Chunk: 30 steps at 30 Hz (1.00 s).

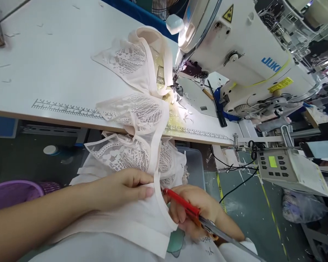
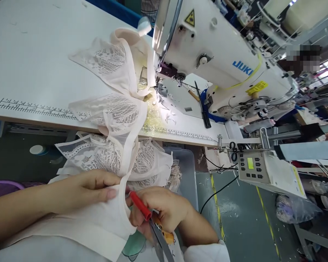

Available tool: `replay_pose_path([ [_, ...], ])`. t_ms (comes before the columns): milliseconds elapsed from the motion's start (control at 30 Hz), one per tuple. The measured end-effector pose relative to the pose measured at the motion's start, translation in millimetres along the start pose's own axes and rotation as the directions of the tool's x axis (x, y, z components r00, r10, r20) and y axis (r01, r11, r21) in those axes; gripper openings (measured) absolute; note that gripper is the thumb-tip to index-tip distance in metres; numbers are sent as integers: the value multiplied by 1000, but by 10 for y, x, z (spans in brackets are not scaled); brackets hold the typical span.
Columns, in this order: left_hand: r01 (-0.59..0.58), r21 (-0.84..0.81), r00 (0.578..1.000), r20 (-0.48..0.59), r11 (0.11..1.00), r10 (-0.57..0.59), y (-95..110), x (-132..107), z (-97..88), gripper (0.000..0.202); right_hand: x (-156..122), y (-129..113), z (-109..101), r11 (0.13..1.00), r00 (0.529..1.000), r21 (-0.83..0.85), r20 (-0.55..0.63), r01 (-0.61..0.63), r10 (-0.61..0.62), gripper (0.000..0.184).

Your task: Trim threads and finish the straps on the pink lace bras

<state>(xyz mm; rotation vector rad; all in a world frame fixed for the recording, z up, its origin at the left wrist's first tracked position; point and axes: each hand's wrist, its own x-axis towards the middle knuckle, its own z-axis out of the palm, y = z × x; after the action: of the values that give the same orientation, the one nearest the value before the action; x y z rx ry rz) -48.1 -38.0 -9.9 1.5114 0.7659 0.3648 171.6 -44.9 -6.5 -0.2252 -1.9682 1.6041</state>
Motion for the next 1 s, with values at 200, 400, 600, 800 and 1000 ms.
replay_pose_path([
  [200, 31, 309, 995, -95, 950, -2, 19, -90, 173, 36, -208, -45, -362, 898, 889, 15, 147, -440, 433, 39],
  [400, 81, 418, 996, -7, 905, -86, -9, -108, 259, 32, -407, 1, -710, 748, 671, -221, 334, -626, 661, 50],
  [600, 166, 286, 980, 60, 944, -191, -25, -81, 283, 34, -304, 75, -679, 727, 603, -335, 409, -600, 685, 47],
  [800, 193, 158, 973, 94, 968, -210, -42, -74, 289, 34, -105, 86, -683, 756, 623, -377, 429, -535, 654, 50],
  [1000, 179, 182, 975, 100, 967, -199, -55, -66, 274, 35, -70, 134, -702, 745, 620, -380, 413, -548, 667, 55],
])
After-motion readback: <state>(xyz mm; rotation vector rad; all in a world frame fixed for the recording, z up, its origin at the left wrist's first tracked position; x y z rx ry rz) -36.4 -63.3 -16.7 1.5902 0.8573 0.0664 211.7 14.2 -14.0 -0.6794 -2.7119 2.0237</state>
